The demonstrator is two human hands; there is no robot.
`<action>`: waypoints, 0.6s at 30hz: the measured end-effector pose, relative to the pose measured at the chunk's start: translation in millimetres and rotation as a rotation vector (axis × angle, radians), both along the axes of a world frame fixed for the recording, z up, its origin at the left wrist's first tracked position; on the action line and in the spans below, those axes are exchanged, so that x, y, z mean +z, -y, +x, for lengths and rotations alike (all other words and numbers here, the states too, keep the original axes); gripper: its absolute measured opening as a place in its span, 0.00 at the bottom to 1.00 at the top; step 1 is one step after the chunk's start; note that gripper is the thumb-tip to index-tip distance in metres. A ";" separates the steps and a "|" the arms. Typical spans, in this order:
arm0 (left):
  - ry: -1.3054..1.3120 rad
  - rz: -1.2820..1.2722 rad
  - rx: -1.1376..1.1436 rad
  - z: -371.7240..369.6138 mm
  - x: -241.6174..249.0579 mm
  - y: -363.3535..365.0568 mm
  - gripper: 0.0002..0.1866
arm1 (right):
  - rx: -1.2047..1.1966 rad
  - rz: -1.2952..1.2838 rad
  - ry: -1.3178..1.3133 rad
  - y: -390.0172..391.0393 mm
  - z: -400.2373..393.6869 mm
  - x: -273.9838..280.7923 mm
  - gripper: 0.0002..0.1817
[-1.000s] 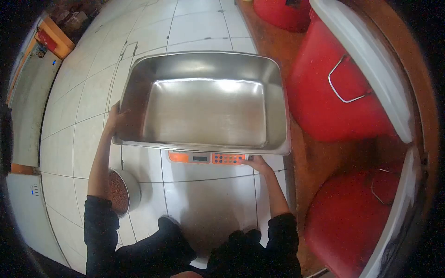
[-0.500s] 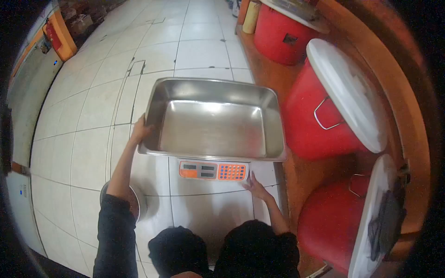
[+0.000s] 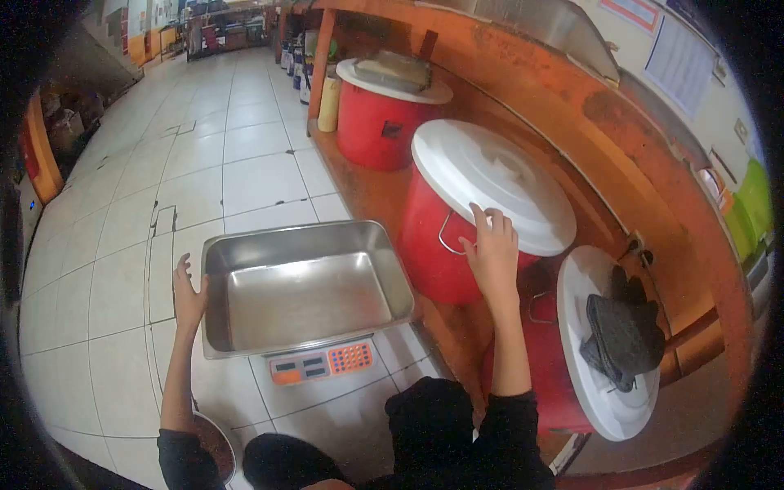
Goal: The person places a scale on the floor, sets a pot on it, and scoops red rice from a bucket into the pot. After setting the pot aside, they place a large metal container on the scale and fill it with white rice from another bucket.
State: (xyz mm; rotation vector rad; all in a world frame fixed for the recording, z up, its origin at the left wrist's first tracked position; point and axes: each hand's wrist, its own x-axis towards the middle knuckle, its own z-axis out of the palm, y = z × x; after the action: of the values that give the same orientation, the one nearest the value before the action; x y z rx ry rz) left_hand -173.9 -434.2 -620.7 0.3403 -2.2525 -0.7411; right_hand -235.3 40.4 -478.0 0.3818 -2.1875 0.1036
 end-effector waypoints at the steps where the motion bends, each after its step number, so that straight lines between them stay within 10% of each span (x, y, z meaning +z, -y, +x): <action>1: -0.027 -0.025 -0.012 2.8 3.4 -0.3 0.29 | -0.099 0.117 -0.120 -1.8 -15.2 -2.9 0.20; 18: -0.194 0.028 0.015 65.7 95.5 -5.8 0.22 | -0.107 0.290 -0.429 -60.7 -96.0 -13.9 0.19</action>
State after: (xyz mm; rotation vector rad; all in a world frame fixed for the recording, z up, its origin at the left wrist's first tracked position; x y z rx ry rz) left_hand -108.2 -428.4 -525.2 0.2863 -2.0572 -0.7645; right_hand -331.3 101.1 -491.9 0.4057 -1.7920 -0.3305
